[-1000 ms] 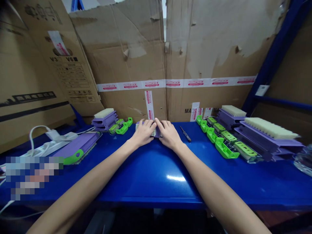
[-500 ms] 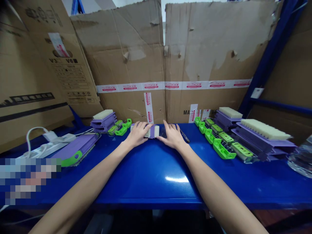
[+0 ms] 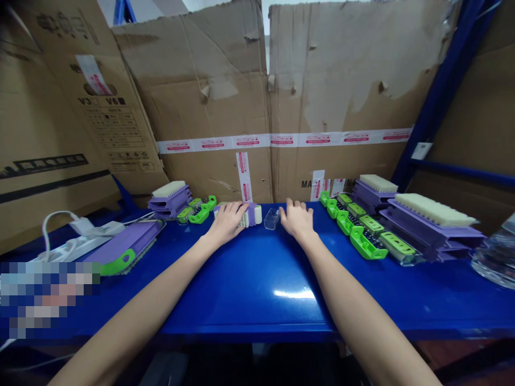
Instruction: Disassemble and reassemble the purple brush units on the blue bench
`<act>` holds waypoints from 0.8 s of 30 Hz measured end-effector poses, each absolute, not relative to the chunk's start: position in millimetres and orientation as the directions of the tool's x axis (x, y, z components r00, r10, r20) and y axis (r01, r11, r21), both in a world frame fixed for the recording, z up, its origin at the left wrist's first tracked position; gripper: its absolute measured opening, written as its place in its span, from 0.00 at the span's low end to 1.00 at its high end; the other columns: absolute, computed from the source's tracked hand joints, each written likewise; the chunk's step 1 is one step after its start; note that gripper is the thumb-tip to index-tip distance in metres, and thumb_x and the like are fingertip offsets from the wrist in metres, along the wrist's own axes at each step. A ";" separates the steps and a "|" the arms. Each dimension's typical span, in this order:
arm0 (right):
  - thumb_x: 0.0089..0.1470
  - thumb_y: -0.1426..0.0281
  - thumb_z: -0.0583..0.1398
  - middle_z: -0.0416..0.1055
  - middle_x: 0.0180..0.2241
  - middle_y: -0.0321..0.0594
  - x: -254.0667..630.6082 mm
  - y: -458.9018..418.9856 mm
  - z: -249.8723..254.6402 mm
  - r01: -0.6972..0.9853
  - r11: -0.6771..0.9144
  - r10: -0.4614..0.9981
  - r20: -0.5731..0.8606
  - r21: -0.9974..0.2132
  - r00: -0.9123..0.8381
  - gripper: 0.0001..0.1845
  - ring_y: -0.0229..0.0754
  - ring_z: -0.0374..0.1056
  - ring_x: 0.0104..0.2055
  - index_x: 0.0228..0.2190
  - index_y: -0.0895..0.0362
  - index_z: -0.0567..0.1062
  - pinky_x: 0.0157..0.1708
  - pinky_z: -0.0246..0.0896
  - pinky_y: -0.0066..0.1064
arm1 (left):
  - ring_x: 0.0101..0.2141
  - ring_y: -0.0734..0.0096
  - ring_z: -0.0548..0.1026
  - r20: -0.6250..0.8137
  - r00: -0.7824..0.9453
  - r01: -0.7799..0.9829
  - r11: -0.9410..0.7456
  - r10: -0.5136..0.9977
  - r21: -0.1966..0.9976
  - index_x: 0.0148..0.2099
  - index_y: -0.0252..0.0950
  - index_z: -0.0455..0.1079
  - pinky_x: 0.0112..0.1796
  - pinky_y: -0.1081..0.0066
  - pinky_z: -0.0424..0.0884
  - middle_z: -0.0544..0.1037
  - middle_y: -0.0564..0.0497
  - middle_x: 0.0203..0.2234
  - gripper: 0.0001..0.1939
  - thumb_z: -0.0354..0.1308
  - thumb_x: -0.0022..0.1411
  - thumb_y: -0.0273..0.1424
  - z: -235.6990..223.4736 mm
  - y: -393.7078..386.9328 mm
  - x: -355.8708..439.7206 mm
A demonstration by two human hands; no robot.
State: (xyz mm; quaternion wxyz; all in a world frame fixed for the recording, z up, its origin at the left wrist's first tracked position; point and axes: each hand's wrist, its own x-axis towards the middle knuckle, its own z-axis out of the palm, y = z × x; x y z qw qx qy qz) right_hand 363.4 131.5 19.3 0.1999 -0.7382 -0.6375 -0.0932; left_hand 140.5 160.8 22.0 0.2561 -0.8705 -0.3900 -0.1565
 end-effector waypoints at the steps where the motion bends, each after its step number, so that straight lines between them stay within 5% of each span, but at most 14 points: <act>1: 0.60 0.62 0.46 0.67 0.49 0.56 367.1 130.7 21.0 0.974 -0.168 0.894 0.392 -0.154 0.216 0.25 0.56 0.61 0.52 0.53 0.62 0.64 0.46 0.56 0.47 | 0.50 0.51 0.64 0.477 0.637 0.767 -0.557 0.605 -0.319 0.62 0.32 0.53 0.49 0.57 0.59 0.65 0.37 0.52 0.34 0.58 0.55 0.31 21.3 159.8 141.3; 10: 0.51 0.74 0.52 0.71 0.44 0.55 384.1 129.1 19.6 0.951 -0.297 0.939 0.154 -0.089 0.308 0.21 0.52 0.69 0.45 0.46 0.59 0.73 0.38 0.63 0.37 | 0.50 0.50 0.64 0.497 0.609 0.786 -0.554 0.619 -0.273 0.61 0.34 0.55 0.49 0.55 0.59 0.65 0.37 0.52 0.34 0.58 0.56 0.43 20.5 155.1 143.2; 16: 0.55 0.73 0.48 0.69 0.43 0.54 371.7 122.8 35.1 0.962 -0.250 0.914 0.302 -0.110 0.272 0.20 0.52 0.70 0.42 0.44 0.59 0.74 0.35 0.62 0.37 | 0.50 0.50 0.64 0.508 0.582 0.804 -0.541 0.634 -0.246 0.60 0.33 0.57 0.48 0.56 0.60 0.66 0.37 0.52 0.34 0.55 0.57 0.48 21.6 153.4 145.7; 24: 0.60 0.66 0.47 0.67 0.42 0.42 346.4 111.3 47.7 0.985 0.122 0.876 0.480 -0.118 -0.051 0.19 0.44 0.66 0.42 0.46 0.49 0.73 0.33 0.57 0.30 | 0.47 0.49 0.66 0.503 0.475 0.876 -0.443 0.722 -0.190 0.53 0.34 0.64 0.43 0.55 0.64 0.69 0.37 0.46 0.26 0.52 0.61 0.48 38.5 165.5 156.1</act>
